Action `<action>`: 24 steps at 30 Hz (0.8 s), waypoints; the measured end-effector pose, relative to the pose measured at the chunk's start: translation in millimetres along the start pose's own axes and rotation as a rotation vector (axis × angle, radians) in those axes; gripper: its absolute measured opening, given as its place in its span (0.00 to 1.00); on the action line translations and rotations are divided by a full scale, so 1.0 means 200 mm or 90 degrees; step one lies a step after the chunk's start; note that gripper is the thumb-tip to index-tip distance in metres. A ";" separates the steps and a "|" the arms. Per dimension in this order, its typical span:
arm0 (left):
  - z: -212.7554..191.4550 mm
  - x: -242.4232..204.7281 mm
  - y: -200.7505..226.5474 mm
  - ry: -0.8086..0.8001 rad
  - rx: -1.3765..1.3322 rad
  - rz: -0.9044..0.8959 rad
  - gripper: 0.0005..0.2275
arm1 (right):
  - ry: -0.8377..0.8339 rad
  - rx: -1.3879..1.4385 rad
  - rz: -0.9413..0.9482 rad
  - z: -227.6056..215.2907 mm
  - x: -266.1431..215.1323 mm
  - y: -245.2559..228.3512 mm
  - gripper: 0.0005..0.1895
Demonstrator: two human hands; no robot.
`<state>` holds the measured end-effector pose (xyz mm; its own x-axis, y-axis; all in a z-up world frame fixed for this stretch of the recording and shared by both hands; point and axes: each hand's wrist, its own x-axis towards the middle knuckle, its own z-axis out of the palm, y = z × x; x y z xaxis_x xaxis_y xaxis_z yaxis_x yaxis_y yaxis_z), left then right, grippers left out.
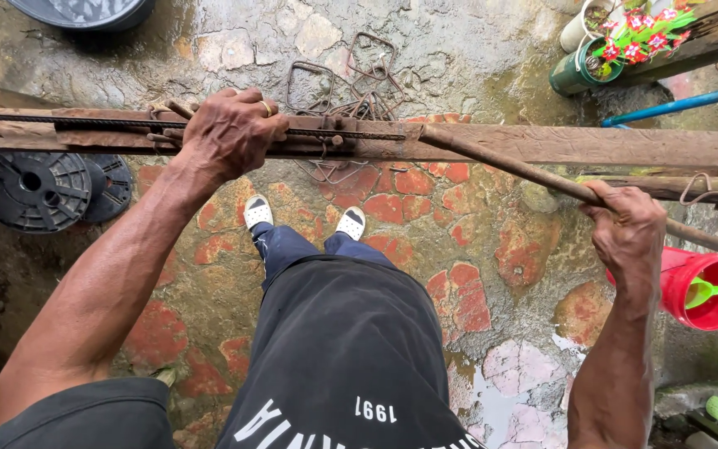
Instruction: Bending metal rebar into stirrups using a manual jig and a lever
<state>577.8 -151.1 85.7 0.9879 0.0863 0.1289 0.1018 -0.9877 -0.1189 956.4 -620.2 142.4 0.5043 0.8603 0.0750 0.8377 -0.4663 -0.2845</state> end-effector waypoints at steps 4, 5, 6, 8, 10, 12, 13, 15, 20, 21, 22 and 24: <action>-0.01 0.00 0.00 -0.022 0.009 -0.001 0.08 | -0.012 -0.027 -0.015 0.04 0.04 0.07 0.20; 0.00 0.00 0.00 -0.024 0.015 -0.001 0.07 | -0.021 -0.030 -0.011 0.04 0.06 0.07 0.19; 0.01 0.00 0.00 -0.025 0.021 0.000 0.07 | -0.029 -0.033 -0.008 0.03 0.08 0.06 0.18; 0.00 0.00 0.00 -0.026 0.013 -0.005 0.07 | -0.032 -0.029 -0.022 0.05 0.10 0.10 0.18; 0.00 0.00 0.00 -0.026 0.005 -0.009 0.07 | -0.035 -0.025 -0.036 0.05 0.12 0.10 0.19; 0.01 0.00 0.00 -0.048 0.002 -0.003 0.06 | -0.034 0.003 -0.044 0.03 0.15 0.07 0.22; 0.01 0.00 0.00 -0.048 0.001 -0.006 0.06 | -0.035 0.003 -0.046 0.03 0.16 0.09 0.22; 0.01 0.00 0.00 -0.045 -0.001 0.008 0.06 | -0.042 -0.013 -0.047 0.05 0.16 0.13 0.20; 0.03 -0.01 0.00 -0.030 -0.003 0.014 0.06 | -0.051 -0.019 -0.048 0.05 0.20 0.14 0.23; 0.03 -0.01 0.00 -0.035 -0.004 0.018 0.06 | -0.055 -0.020 -0.045 0.05 0.20 0.16 0.23; 0.03 -0.01 0.00 -0.035 -0.003 0.017 0.06 | -0.056 -0.020 -0.046 0.05 0.20 0.16 0.23; 0.02 0.00 0.00 -0.042 0.001 0.019 0.06 | -0.063 -0.019 -0.031 0.05 0.20 0.16 0.23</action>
<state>577.5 -150.6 80.9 0.9961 0.0648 0.0598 0.0718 -0.9898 -0.1234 1001.2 -597.7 126.0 0.4403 0.8978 -0.0071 0.8676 -0.4275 -0.2542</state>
